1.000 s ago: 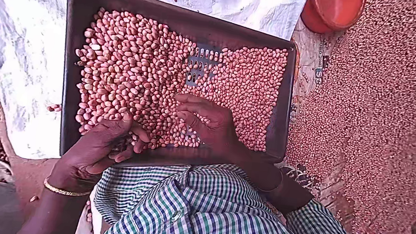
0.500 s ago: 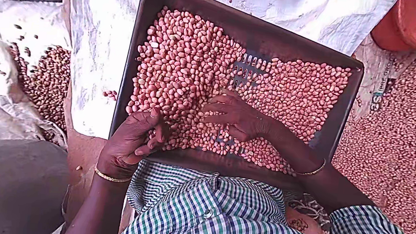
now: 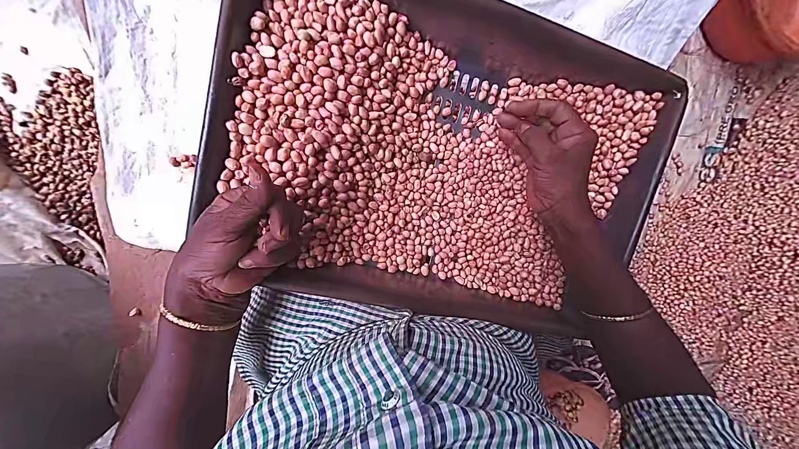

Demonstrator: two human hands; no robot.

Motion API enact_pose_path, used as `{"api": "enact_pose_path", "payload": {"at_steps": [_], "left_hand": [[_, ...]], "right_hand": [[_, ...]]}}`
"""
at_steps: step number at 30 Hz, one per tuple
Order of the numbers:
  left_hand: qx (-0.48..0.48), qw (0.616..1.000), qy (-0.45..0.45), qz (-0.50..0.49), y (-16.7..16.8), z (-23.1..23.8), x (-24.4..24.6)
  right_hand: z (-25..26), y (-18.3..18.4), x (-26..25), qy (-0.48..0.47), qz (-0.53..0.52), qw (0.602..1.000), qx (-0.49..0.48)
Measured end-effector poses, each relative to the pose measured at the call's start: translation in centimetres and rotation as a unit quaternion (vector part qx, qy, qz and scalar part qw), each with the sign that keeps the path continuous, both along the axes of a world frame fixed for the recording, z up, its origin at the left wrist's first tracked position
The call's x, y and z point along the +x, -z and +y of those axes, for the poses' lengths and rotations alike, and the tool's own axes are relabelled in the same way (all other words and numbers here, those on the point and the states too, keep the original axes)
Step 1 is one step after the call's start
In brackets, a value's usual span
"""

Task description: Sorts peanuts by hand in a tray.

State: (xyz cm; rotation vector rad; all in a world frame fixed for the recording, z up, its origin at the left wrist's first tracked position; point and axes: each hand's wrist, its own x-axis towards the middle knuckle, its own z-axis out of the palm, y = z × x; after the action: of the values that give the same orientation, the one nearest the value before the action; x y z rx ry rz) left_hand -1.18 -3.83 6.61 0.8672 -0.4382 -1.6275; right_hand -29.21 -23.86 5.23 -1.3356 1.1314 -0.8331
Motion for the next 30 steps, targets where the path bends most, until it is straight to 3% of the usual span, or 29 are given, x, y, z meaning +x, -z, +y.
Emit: {"api": "enact_pose_path", "payload": {"at_steps": [2, 4, 7, 11, 13, 17, 19, 23, 26, 28, 30], "left_hand": [[0.002, 1.0, -0.001, 0.007, 0.1, 0.0, 0.0], [0.001, 1.0, 0.003, 0.009, 0.1, 0.0, 0.0], [-0.003, 1.0, 0.006, 0.002, 0.1, 0.1, 0.2], [-0.009, 1.0, 0.002, 0.002, 0.1, 0.0, 0.1], [-0.02, 1.0, -0.007, 0.022, 0.3, 0.0, 0.1], [-0.027, 0.998, -0.03, 0.052, 0.6, 0.3, 0.4], [-0.024, 0.998, -0.028, 0.054, 0.5, 0.2, 0.4], [-0.02, 0.999, -0.033, 0.025, 0.3, 0.1, 0.2], [-0.027, 0.999, -0.029, 0.014, 0.3, 0.0, 0.2], [-0.033, 0.999, -0.032, 0.026, 0.4, 0.0, 0.2], [-0.035, 0.998, -0.042, 0.038, 0.4, 0.1, 0.2]], "right_hand": [[2.2, -1.4, -0.9, -0.119, 0.086, 0.984, -0.103], [4.5, -3.1, -1.5, -0.195, 0.216, 0.94, -0.181], [6.1, -3.2, -2.3, -0.22, 0.29, 0.903, -0.229], [7.7, -0.6, -3.3, -0.242, 0.336, 0.872, -0.262], [8.1, -0.2, -3.5, -0.209, 0.317, 0.887, -0.261], [7.8, -2.6, -2.7, -0.119, 0.179, 0.959, -0.184], [7.8, -3.0, -3.0, -0.12, 0.198, 0.955, -0.186], [8.7, -1.5, -3.3, -0.173, 0.337, 0.894, -0.238], [9.3, 0.2, -2.9, -0.194, 0.377, 0.867, -0.261], [9.1, 0.3, -2.9, -0.178, 0.354, 0.879, -0.267], [8.8, -0.6, -2.8, -0.116, 0.266, 0.927, -0.236]]}}
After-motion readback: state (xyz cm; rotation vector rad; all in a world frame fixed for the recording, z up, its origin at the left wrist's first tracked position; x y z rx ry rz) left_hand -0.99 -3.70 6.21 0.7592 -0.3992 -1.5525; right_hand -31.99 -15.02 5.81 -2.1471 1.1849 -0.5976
